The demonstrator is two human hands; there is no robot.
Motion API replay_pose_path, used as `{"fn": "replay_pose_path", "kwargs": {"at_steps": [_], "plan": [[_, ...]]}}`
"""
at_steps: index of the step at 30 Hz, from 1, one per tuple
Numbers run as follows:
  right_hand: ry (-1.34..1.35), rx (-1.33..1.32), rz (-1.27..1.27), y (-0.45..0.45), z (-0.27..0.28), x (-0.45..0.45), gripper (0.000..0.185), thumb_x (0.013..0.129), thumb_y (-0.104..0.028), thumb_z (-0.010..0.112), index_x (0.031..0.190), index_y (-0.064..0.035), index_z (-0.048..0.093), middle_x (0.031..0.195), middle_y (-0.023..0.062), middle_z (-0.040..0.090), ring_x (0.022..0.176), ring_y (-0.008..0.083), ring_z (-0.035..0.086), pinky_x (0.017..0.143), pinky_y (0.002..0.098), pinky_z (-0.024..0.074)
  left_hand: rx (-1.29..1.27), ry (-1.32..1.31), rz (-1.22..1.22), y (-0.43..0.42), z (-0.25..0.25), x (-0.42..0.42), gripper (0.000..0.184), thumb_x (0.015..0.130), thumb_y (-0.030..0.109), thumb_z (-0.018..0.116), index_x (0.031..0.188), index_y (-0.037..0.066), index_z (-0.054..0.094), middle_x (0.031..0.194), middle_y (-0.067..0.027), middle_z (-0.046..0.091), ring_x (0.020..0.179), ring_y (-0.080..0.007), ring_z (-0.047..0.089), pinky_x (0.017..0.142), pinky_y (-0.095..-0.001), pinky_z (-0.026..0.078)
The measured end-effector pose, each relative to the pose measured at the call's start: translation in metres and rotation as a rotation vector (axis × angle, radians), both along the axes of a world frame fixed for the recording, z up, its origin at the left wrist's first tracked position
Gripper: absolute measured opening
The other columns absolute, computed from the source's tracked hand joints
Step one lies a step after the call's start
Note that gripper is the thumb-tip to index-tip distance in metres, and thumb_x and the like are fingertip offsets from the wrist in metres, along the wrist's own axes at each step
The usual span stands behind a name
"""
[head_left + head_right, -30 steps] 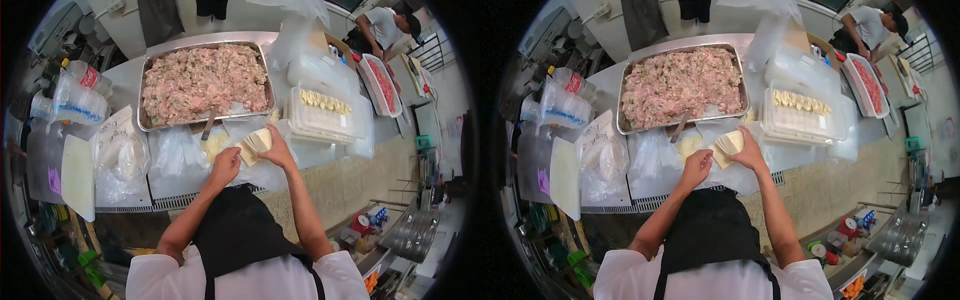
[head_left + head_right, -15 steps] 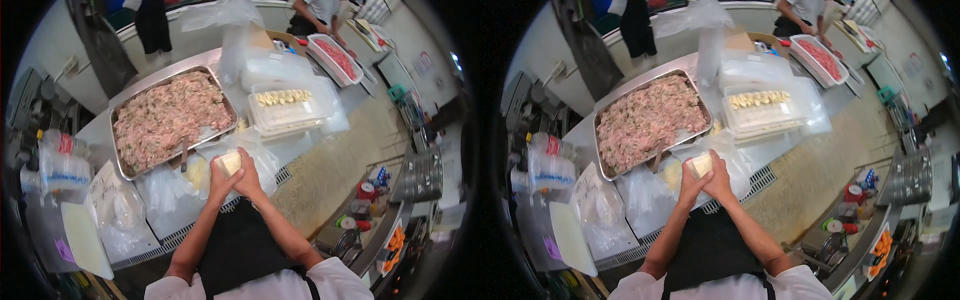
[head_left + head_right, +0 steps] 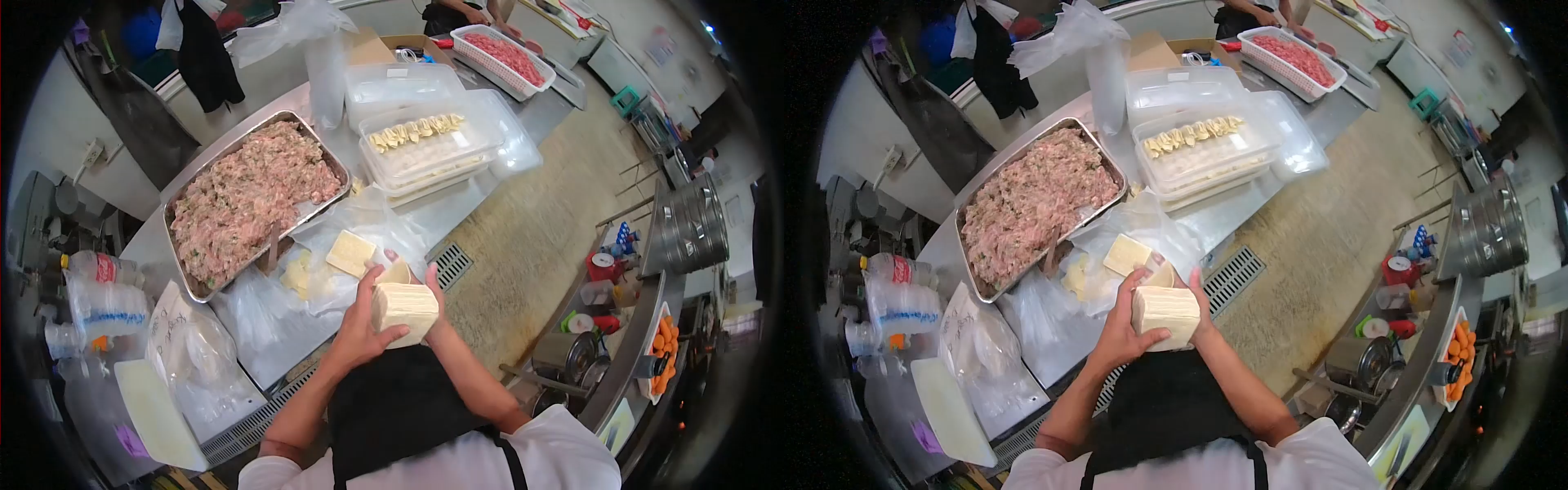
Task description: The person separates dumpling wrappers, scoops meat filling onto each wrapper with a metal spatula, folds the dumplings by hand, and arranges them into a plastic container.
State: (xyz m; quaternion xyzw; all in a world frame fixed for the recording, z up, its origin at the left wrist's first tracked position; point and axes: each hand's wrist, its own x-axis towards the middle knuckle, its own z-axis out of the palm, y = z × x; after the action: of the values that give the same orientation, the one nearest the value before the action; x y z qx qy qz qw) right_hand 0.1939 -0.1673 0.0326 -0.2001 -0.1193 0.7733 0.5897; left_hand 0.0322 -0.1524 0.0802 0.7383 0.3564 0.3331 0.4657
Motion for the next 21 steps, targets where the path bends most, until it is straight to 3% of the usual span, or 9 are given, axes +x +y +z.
{"fn": "replay_pose_path", "kwargs": {"at_steps": [1, 3, 5, 7, 13, 15, 19, 20, 21], "plan": [[0.005, 0.001, 0.010, -0.016, -0.002, 0.003, 0.089, 0.097, -0.074, 0.023, 0.157, -0.0078, 0.023, 0.159, 0.0181, 0.031, 0.143, 0.0328, 0.038, 0.118, 0.0440, 0.0306, 0.001, 0.005, 0.010, -0.002, -0.005, 0.006, 0.095, 0.077, 0.010, 0.081, 0.151, 0.006, 0.022, 0.135, -0.0247, 0.053, 0.121, -0.0370, 0.059, 0.100, -0.0419, 0.048], [-0.220, -0.129, -0.118, -0.046, -0.008, 0.010, 0.092, 0.097, -0.074, 0.023, 0.155, -0.0029, 0.026, 0.156, 0.0183, 0.036, 0.141, 0.0329, 0.041, 0.117, 0.0435, 0.0314, -0.449, -0.104, 0.125, -0.001, -0.021, 0.020, 0.098, 0.075, 0.013, 0.084, 0.151, 0.008, 0.023, 0.133, -0.0288, 0.054, 0.126, -0.0407, 0.055, 0.103, -0.0444, 0.045], [-0.258, -0.149, -0.153, -0.054, -0.038, 0.035, 0.097, 0.095, -0.077, 0.022, 0.153, -0.0004, 0.030, 0.154, 0.0187, 0.040, 0.139, 0.0338, 0.042, 0.117, 0.0441, 0.0313, -0.225, 0.062, 0.240, -0.023, -0.025, 0.051, 0.094, 0.074, 0.015, 0.086, 0.148, 0.008, 0.029, 0.124, -0.0275, 0.060, 0.120, -0.0417, 0.059, 0.099, -0.0454, 0.047], [0.082, -0.120, -0.135, -0.064, -0.039, 0.061, 0.101, 0.092, -0.080, 0.022, 0.152, 0.0008, 0.032, 0.153, 0.0193, 0.041, 0.138, 0.0338, 0.044, 0.117, 0.0448, 0.0327, 0.074, 0.103, 0.017, -0.054, -0.009, 0.075, 0.092, 0.072, 0.015, 0.087, 0.145, 0.004, 0.031, 0.117, -0.0206, 0.065, 0.111, -0.0322, 0.066, 0.093, -0.0402, 0.051], [-0.025, -0.159, -0.260, -0.095, -0.048, 0.080, 0.103, 0.091, -0.081, 0.022, 0.149, 0.0025, 0.035, 0.149, 0.0196, 0.046, 0.136, 0.0345, 0.047, 0.114, 0.0460, 0.0354, -0.203, 0.127, -0.018, -0.029, -0.042, 0.089, 0.069, 0.072, 0.012, 0.087, 0.130, 0.001, 0.052, 0.118, -0.0122, 0.067, 0.109, -0.0179, 0.064, 0.094, -0.0333, 0.051], [0.041, -0.128, -0.176, -0.090, -0.045, 0.084, 0.102, 0.091, -0.081, 0.023, 0.149, 0.0026, 0.035, 0.147, 0.0206, 0.048, 0.134, 0.0345, 0.049, 0.114, 0.0460, 0.0367, -0.371, -0.188, -0.074, -0.029, -0.044, 0.083, 0.066, 0.074, 0.007, 0.085, 0.130, 0.000, 0.052, 0.118, -0.0102, 0.066, 0.108, -0.0176, 0.064, 0.095, -0.0325, 0.051], [0.055, -0.011, -0.048, -0.069, -0.052, 0.085, 0.086, 0.098, -0.069, 0.033, 0.147, 0.0019, 0.037, 0.143, 0.0190, 0.052, 0.130, 0.0326, 0.052, 0.111, 0.0457, 0.0390, -0.664, -0.510, -0.021, -0.044, -0.009, 0.073, 0.064, 0.073, 0.001, 0.083, 0.129, -0.003, 0.051, 0.119, -0.0099, 0.066, 0.110, -0.0181, 0.064, 0.097, -0.0327, 0.051], [0.223, 0.065, -0.021, -0.065, -0.051, 0.083, 0.064, 0.102, -0.049, 0.047, 0.144, -0.0003, 0.041, 0.140, 0.0168, 0.054, 0.128, 0.0301, 0.054, 0.109, 0.0440, 0.0419, -0.672, -0.551, -0.014, -0.048, -0.001, 0.067, 0.062, 0.073, 0.003, 0.084, 0.127, -0.004, 0.054, 0.116, -0.0085, 0.066, 0.106, -0.0152, 0.064, 0.096, -0.0316, 0.051], [0.231, 0.063, -0.001, -0.060, -0.043, 0.079, 0.064, 0.102, -0.049, 0.047, 0.144, -0.0003, 0.041, 0.140, 0.0168, 0.054, 0.128, 0.0301, 0.054, 0.109, 0.0440, 0.0419, -0.665, -0.550, 0.007, -0.051, 0.004, 0.057, 0.062, 0.073, 0.003, 0.084, 0.127, -0.004, 0.054, 0.116, -0.0085, 0.066, 0.106, -0.0152, 0.064, 0.096, -0.0316, 0.051]]}}
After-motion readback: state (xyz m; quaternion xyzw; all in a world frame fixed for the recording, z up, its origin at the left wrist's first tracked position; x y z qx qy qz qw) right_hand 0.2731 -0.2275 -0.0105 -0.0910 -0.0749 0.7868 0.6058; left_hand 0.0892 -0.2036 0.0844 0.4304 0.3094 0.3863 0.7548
